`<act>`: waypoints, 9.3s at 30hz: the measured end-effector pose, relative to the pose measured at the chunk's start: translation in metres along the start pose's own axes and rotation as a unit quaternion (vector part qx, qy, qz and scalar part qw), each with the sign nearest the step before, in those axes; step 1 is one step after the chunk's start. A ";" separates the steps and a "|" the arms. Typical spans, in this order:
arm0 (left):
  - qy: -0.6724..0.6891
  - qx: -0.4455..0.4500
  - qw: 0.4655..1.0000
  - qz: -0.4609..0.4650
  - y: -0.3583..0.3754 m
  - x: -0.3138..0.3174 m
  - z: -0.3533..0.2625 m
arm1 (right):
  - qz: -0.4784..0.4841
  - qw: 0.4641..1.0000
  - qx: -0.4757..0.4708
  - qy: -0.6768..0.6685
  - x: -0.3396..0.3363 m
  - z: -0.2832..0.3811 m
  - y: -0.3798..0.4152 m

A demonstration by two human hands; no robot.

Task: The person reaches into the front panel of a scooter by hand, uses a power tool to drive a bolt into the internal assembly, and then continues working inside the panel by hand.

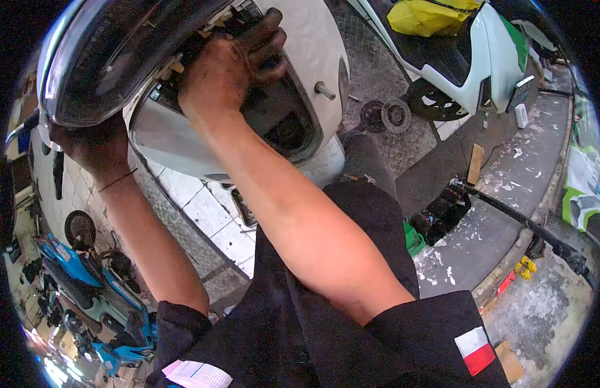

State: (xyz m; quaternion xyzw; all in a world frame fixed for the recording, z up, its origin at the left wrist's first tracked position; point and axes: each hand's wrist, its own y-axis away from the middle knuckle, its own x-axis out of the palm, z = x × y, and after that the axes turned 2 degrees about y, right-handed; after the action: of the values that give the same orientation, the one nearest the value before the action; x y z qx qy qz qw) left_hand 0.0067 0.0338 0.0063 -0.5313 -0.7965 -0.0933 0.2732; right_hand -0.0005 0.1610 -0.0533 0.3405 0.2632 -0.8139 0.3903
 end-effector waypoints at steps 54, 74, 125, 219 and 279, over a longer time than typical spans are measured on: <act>0.029 0.028 0.997 -0.062 0.051 0.042 0.024 | 0.116 0.957 -0.237 -0.123 -0.062 -0.089 -0.035; -0.047 -0.045 0.989 -0.134 0.204 0.095 0.105 | 0.024 0.984 -0.165 0.063 -0.045 -0.048 -0.069; -0.675 -0.042 0.663 -0.320 0.081 0.130 0.147 | 0.117 0.961 -0.241 -0.068 -0.040 -0.089 -0.115; -0.860 -0.164 0.483 -0.008 0.054 0.042 0.195 | 0.296 0.786 -0.524 -0.145 -0.042 -0.121 -0.196; -0.867 -0.235 0.439 -0.001 0.044 0.080 0.203 | 0.281 0.789 -0.529 -0.135 -0.046 -0.126 -0.197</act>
State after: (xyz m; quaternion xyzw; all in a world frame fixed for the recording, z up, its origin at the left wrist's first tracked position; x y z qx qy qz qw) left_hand -0.0447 0.2044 -0.1262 -0.3778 -0.5655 0.2319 -0.6955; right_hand -0.0959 0.3793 -0.0650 0.0264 0.4904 -0.4395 0.7521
